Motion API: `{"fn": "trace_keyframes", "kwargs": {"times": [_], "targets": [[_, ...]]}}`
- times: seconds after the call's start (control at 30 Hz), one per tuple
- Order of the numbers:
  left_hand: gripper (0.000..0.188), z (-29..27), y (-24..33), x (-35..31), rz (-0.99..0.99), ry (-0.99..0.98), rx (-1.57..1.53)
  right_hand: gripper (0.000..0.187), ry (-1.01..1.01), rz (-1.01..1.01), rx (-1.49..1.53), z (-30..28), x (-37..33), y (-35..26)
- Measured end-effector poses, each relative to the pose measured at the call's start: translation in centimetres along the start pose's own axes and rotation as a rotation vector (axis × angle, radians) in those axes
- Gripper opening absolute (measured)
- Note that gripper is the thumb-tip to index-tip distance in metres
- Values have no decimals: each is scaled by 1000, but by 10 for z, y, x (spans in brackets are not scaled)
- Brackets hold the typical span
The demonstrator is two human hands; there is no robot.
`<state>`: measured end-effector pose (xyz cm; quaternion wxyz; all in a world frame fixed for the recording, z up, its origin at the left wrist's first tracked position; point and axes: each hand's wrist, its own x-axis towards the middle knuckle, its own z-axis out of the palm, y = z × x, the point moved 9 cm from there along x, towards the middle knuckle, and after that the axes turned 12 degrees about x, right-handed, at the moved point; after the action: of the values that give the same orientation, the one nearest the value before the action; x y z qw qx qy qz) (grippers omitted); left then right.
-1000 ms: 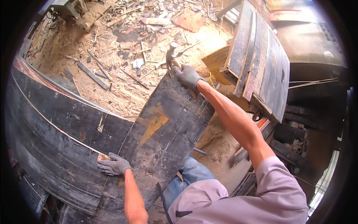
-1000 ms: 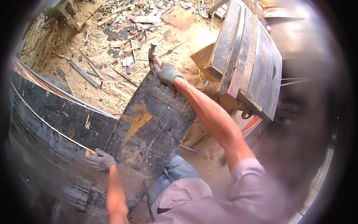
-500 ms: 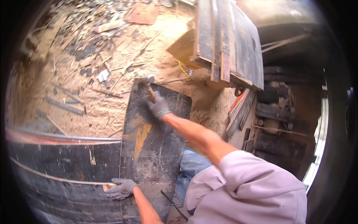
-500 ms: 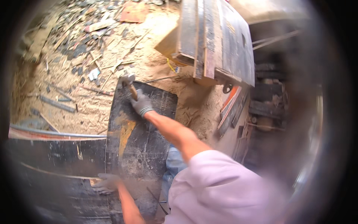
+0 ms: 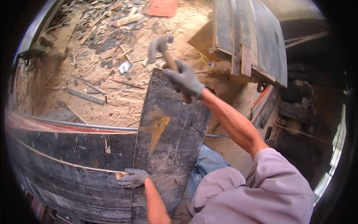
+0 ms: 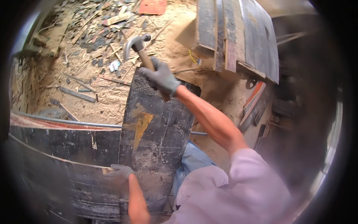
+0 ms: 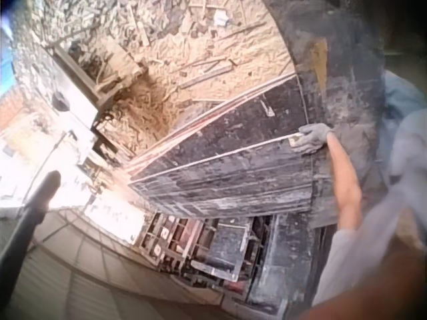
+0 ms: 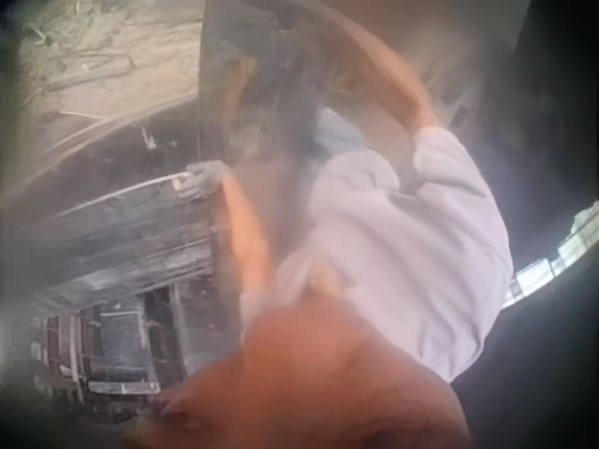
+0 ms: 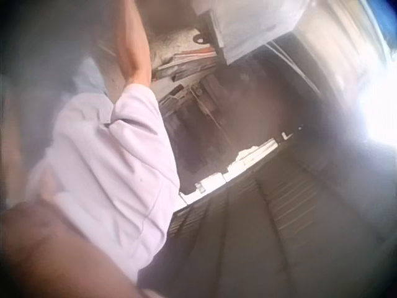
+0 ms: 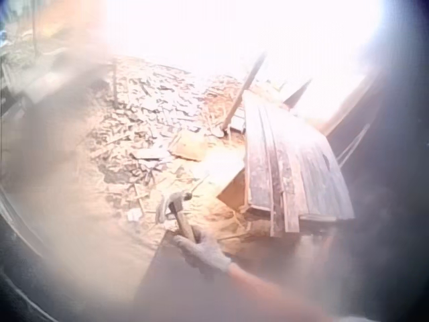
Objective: The person uses a hammer to repeatedly strike and pry apart large dark wooden panels in a cluttered workshop. They lift and reposition the panels, then continue hammering to break them into smaller pieces.
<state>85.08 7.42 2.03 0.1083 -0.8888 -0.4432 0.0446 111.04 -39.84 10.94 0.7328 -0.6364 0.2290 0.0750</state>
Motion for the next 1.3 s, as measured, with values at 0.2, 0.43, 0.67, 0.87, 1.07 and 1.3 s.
{"fn": "trace_keyframes", "kwargs": {"times": [0.2, 0.43, 0.67, 0.87, 1.07, 1.3], "targets": [[74, 17, -4, -3, 22, 53, 31, 39, 33, 63, -398, -20, -11, -19], [73, -7, 1, -6, 66, 70, -39, 43, 1, 192, -815, -40, -8, 16], [74, -7, 22, -6, 76, 40, -74, 49, -65, 273, -791, -38, 1, 33], [73, 21, -9, -7, 61, 217, 28, 43, 25, -73, -558, -10, -54, -2], [72, 0, -14, -1, 123, 212, 34, 35, -115, -65, -902, -11, -34, -2], [74, 15, -10, -6, 72, 131, 15, 19, -325, -508, -884, -33, -85, 29]]}}
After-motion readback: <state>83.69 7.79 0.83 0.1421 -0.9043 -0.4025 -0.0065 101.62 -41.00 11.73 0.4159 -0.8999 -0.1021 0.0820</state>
